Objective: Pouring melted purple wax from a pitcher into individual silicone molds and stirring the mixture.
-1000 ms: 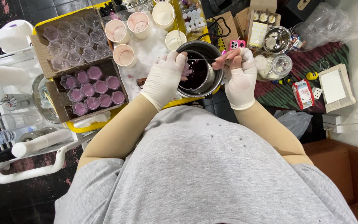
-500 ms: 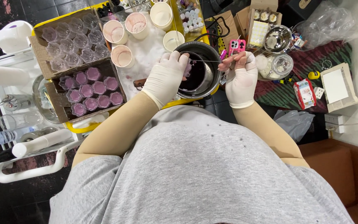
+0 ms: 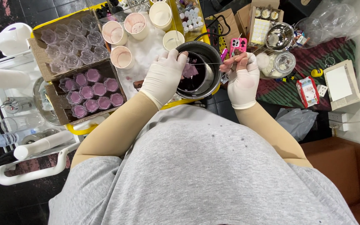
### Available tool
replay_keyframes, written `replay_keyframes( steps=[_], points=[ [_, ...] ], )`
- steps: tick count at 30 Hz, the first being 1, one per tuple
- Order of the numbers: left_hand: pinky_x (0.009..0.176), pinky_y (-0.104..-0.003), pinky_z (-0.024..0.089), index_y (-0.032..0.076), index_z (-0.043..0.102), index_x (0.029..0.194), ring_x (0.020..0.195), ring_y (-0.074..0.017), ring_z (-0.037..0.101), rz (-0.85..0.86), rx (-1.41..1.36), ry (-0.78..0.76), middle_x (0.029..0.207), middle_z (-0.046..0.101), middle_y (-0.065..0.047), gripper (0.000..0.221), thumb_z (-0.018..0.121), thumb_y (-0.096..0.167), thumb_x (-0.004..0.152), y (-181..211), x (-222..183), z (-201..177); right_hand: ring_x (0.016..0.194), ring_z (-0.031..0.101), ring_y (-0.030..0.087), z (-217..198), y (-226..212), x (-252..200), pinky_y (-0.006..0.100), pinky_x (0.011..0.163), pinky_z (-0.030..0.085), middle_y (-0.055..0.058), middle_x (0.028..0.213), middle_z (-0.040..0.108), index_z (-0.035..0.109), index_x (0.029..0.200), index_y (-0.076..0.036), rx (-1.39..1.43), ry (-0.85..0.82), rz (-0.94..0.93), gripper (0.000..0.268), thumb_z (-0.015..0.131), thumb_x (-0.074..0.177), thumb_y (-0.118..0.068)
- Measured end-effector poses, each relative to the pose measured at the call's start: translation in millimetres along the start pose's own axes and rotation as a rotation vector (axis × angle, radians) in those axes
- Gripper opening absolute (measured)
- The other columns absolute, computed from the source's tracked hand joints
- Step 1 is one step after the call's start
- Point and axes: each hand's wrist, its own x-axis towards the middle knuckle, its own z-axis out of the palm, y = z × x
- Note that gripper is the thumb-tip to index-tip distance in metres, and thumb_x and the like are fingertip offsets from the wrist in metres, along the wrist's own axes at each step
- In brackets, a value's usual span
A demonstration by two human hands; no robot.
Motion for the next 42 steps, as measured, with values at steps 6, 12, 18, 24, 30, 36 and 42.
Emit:
replay_keyframes(
  steps=[6, 12, 18, 24, 30, 36, 42],
  points=[
    [0.085, -0.045, 0.050, 0.005, 0.056, 0.135, 0.103, -0.0344, 0.060, 0.000, -0.003, -0.010, 0.113, 0.058, -0.015, 0.058, 0.073, 0.019, 0.082, 1.4, 2.3, -3.9, 0.091, 0.069, 0.023, 0.6, -0.1, -1.9, 0.038, 0.089, 0.058, 0.012, 0.102, 0.068, 0.052, 0.111, -0.008, -0.037, 0.009, -0.024, 0.021, 0.054, 0.112, -0.028],
    [0.084, -0.045, 0.049, 0.006, 0.057, 0.131, 0.103, -0.0347, 0.059, -0.014, -0.034, 0.037, 0.112, 0.059, -0.015, 0.054, 0.071, 0.018, 0.081, 0.0, 0.3, -9.2, 0.093, 0.068, 0.024, 2.6, -7.6, -3.0, 0.038, 0.091, 0.058, 0.012, 0.104, 0.067, 0.053, 0.111, -0.006, -0.116, -0.045, -0.097, 0.025, 0.056, 0.113, -0.030],
    [0.085, -0.046, 0.050, 0.005, 0.057, 0.126, 0.105, -0.0356, 0.060, -0.050, -0.241, 0.165, 0.115, 0.060, -0.014, 0.039, 0.069, 0.008, 0.089, -7.6, -6.2, -2.9, 0.088, 0.066, 0.023, 22.8, -24.1, -16.6, 0.036, 0.084, 0.057, 0.015, 0.108, 0.064, 0.051, 0.111, -0.003, -0.226, -0.106, -0.301, 0.032, 0.057, 0.112, -0.034],
    [0.089, -0.039, 0.054, 0.004, 0.053, 0.127, 0.093, -0.0258, 0.067, -0.145, -0.714, 0.161, 0.108, 0.059, -0.012, 0.047, 0.068, -0.006, 0.083, -9.7, -16.8, -4.1, 0.090, 0.068, 0.024, 36.4, -37.2, -21.5, 0.038, 0.083, 0.059, 0.015, 0.105, 0.065, 0.052, 0.108, -0.003, -0.086, -0.182, -0.310, 0.035, 0.058, 0.109, -0.037],
    [0.088, -0.036, 0.055, 0.005, 0.054, 0.124, 0.097, -0.0271, 0.066, -0.194, -0.850, 0.232, 0.108, 0.062, -0.012, 0.048, 0.078, 0.000, 0.083, -1.9, -22.6, -5.5, 0.092, 0.068, 0.025, 49.6, -40.6, -35.2, 0.038, 0.086, 0.060, 0.017, 0.107, 0.064, 0.058, 0.100, 0.001, -0.363, -0.332, -0.407, 0.044, 0.058, 0.107, -0.042],
    [0.098, -0.037, 0.052, 0.005, 0.055, 0.125, 0.111, -0.0306, 0.062, -0.067, -0.774, 0.361, 0.118, 0.059, -0.013, 0.061, 0.087, 0.003, 0.074, 3.6, -23.6, -9.5, 0.097, 0.073, 0.030, 60.0, -68.5, -29.6, 0.041, 0.087, 0.062, 0.019, 0.107, 0.070, 0.064, 0.100, -0.001, -0.708, -0.628, -0.583, 0.045, 0.053, 0.108, -0.044],
    [0.095, -0.036, 0.052, 0.007, 0.064, 0.118, 0.109, -0.0306, 0.061, -0.078, -0.677, 0.441, 0.118, 0.058, -0.014, 0.059, 0.093, 0.005, 0.067, 13.5, -22.3, -11.8, 0.092, 0.073, 0.032, 83.1, -97.3, -18.7, 0.040, 0.078, 0.058, 0.016, 0.112, 0.073, 0.067, 0.100, -0.006, -1.051, -0.895, -0.750, 0.043, 0.049, 0.108, -0.044]
  ],
)
